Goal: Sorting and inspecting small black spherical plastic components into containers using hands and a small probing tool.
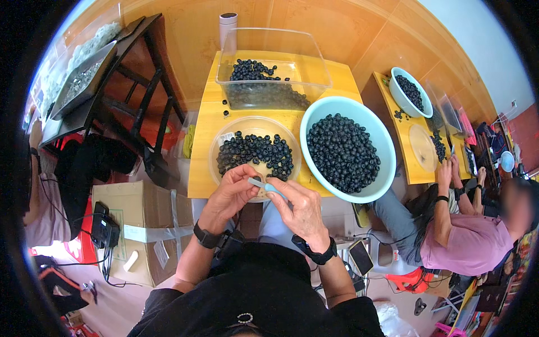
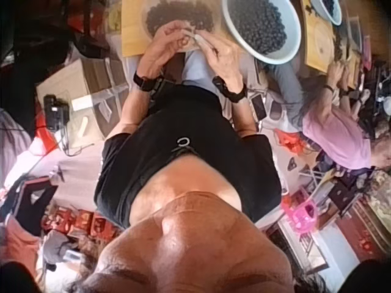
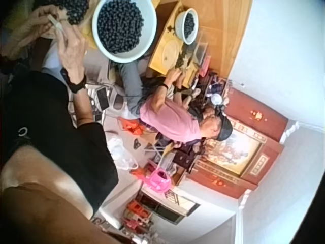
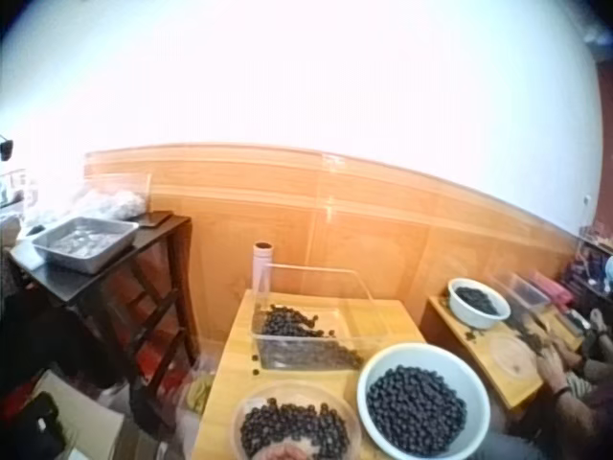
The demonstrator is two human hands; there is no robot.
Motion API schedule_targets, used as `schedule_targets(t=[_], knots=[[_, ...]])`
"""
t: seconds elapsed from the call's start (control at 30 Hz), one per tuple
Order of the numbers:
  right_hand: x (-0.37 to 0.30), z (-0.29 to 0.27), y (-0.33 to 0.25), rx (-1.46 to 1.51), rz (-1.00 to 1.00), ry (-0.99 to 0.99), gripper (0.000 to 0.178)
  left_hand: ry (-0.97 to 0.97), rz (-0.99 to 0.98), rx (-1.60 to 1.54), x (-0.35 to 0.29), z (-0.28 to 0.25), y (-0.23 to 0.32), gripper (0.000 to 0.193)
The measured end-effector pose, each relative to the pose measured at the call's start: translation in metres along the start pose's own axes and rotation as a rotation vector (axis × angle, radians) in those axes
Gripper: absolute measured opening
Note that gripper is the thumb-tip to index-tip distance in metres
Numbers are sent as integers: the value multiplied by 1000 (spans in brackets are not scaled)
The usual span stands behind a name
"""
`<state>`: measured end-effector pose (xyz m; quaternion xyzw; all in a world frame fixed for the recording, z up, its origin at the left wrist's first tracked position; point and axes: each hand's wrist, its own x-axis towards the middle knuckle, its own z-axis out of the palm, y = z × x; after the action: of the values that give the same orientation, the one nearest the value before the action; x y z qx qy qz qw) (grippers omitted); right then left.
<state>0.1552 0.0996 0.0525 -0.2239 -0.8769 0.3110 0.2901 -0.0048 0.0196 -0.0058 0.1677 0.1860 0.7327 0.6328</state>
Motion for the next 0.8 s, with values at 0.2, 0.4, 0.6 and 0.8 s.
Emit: schedule_targets(t=[0.2, 0.4, 0.6, 0.8], knots=[[0, 6, 3, 36, 36, 6, 21, 44, 37, 14, -2, -4, 0, 12], [-8, 5, 37, -81, 143, 109, 21, -53, 30, 40, -13, 13, 7, 12], [-2, -3, 13, 84, 289, 80, 21, 20, 34, -23, -10, 13, 5, 12], [2, 1, 2, 358, 198, 79, 24, 27, 9, -12, -8, 10, 0, 13]])
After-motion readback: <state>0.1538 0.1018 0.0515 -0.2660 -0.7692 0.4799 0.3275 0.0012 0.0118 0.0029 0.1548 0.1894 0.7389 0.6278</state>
